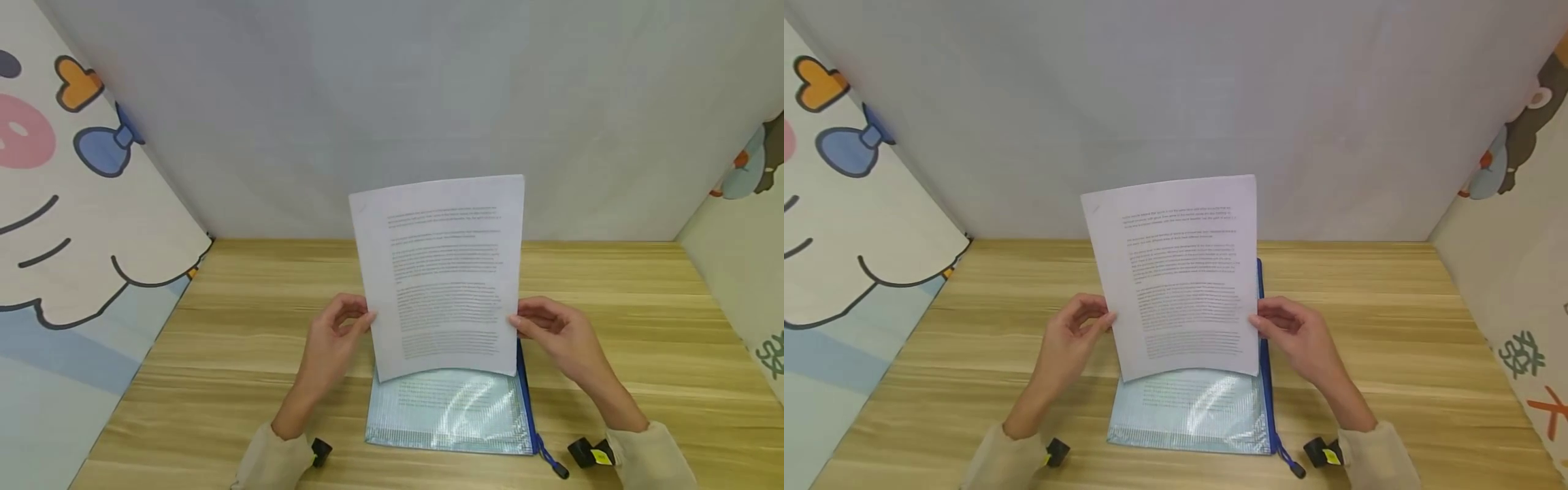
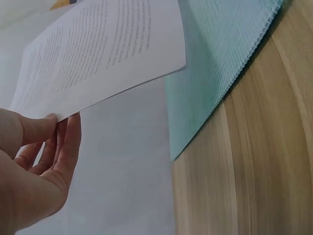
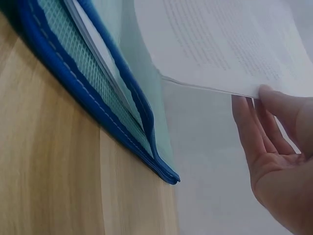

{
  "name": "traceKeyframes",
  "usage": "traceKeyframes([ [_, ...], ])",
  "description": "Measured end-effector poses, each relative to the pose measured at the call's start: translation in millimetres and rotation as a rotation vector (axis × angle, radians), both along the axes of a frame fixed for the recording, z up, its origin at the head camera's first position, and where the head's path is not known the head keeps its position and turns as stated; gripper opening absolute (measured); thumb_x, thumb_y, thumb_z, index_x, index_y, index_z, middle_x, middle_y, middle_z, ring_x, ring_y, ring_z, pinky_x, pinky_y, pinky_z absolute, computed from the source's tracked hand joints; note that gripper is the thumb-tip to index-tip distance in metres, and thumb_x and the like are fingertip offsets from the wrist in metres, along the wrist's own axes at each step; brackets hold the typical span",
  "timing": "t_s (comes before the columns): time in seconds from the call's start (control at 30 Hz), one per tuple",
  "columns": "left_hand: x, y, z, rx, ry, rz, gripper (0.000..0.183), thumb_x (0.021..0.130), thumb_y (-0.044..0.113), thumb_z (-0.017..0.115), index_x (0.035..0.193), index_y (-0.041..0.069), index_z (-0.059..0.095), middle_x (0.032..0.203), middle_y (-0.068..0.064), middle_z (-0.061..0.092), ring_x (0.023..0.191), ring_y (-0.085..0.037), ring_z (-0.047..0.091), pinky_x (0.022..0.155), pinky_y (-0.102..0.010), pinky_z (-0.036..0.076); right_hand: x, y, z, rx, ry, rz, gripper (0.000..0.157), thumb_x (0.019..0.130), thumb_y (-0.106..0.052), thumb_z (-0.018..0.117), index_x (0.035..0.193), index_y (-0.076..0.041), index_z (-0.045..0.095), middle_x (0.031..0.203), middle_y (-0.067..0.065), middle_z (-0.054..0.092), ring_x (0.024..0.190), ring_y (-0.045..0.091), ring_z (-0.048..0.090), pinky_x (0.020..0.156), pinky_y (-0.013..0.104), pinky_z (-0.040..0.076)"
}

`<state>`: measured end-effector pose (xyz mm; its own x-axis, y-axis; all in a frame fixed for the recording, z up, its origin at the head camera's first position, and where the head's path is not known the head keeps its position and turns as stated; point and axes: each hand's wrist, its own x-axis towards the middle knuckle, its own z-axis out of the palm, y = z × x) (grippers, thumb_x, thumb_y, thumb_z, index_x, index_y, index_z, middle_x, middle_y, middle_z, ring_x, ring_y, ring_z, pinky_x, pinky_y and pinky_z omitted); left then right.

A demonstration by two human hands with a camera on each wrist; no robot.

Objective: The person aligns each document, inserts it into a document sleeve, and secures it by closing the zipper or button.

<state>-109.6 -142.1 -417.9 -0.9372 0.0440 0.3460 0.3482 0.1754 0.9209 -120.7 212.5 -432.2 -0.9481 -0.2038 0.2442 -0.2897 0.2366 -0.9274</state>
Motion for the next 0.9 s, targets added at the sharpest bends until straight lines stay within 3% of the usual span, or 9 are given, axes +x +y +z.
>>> traceKeyframes([
  [0.23,0.1,4,3.7,0.01,0.007,0.003,0.018,0.094,-0.002,0.071,0.111,-0.004,0.064,0.101,-0.016,0.067,0.091,-0.02,0.067,0.073,-0.043,0.062,2.9,2,2.9,-0.045,0.017,-0.032,0.022,0.094,0.005,0.071,0.114,0.01,0.068,0.101,-0.004,0.074,0.086,0.011,0.074,0.074,0.031,0.062],
  [0.57,-1.6,12,3.4,0.03,-0.042,-0.035,0.019,0.094,-0.006,0.069,0.112,-0.006,0.063,0.104,-0.018,0.065,0.09,-0.02,0.066,0.068,-0.028,0.06,8.4,11,-0.2,-0.053,-0.041,-0.04,0.028,0.095,0.002,0.071,0.12,0.012,0.065,0.103,-0.004,0.074,0.088,0.012,0.074,0.074,0.033,0.062],
  [0.9,-1.0,21,-1.1,0.015,-0.101,-0.066,0.018,0.094,-0.006,0.069,0.111,-0.006,0.064,0.101,-0.02,0.065,0.089,-0.027,0.066,0.068,-0.029,0.06,16.1,23,-4.8,-0.112,-0.103,-0.038,0.029,0.094,0.002,0.071,0.122,0.01,0.066,0.104,-0.003,0.075,0.089,0.013,0.074,0.074,0.031,0.062],
])
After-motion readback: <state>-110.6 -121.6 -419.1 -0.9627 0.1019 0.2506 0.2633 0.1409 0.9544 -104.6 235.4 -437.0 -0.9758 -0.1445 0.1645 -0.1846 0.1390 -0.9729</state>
